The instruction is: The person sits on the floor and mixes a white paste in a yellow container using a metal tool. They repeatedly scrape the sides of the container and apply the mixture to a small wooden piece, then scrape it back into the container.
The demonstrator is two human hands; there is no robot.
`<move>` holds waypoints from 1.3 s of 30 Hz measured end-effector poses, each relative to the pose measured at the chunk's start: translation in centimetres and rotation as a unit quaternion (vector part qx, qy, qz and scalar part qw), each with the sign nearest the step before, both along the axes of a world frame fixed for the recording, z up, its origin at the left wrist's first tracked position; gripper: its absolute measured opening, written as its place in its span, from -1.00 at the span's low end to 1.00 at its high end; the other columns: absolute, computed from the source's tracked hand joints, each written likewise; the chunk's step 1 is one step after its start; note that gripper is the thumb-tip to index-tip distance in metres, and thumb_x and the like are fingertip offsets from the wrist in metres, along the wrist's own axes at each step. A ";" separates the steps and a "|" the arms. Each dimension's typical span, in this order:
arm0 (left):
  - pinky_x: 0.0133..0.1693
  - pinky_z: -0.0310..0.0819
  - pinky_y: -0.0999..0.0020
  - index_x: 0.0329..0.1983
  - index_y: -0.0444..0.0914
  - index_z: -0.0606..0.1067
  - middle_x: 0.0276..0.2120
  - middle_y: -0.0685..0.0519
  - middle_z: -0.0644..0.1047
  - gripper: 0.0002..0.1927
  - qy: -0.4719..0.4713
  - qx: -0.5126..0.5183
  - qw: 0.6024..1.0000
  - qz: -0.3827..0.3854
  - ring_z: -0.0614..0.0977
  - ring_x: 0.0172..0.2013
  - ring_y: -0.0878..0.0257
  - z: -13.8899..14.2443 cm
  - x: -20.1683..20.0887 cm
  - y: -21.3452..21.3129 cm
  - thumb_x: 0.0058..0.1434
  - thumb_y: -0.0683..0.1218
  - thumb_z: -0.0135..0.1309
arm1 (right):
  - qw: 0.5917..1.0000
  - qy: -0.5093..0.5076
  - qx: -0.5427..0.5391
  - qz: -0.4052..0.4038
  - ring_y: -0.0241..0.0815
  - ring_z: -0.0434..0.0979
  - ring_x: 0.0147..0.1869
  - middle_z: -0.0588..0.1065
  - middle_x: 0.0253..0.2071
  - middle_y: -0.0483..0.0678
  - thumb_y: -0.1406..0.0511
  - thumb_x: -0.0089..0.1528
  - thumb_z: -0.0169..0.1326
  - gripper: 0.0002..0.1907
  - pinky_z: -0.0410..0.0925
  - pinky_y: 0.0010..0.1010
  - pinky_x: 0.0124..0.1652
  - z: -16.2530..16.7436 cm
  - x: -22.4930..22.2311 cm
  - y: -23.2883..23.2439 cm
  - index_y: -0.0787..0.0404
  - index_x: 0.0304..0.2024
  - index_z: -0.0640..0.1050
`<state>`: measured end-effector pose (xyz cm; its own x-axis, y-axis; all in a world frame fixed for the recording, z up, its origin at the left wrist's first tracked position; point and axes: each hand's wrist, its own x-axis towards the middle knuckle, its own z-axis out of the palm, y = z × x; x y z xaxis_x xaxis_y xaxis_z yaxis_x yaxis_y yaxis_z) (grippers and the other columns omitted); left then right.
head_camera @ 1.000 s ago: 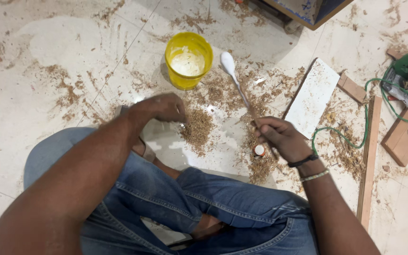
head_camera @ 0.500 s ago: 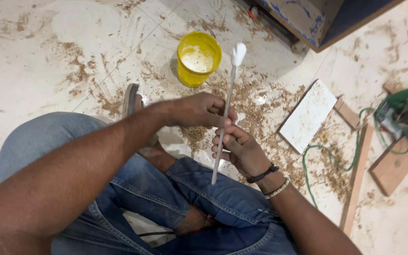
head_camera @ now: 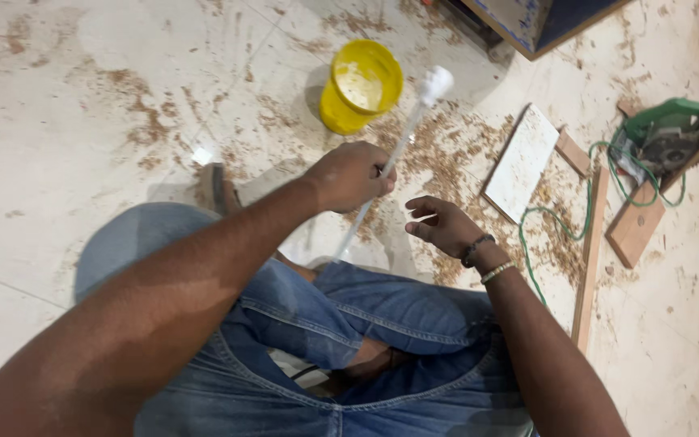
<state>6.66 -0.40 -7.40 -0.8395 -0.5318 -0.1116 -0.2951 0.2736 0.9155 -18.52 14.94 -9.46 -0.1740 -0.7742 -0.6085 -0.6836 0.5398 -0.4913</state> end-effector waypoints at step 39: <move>0.10 0.42 -0.06 -0.03 -0.27 0.62 0.01 -0.10 0.63 -0.78 -0.409 -0.156 0.896 -0.073 0.66 0.02 0.01 -7.1 2.3 -5.2 0.31 -0.19 0.06 | 0.941 -0.155 -0.099 -0.284 -0.21 0.63 -0.13 0.56 -0.07 -0.02 0.46 0.20 0.19 -0.49 0.60 -0.44 -0.14 -14.4 0.7 -5.4 0.21 0.22 0.50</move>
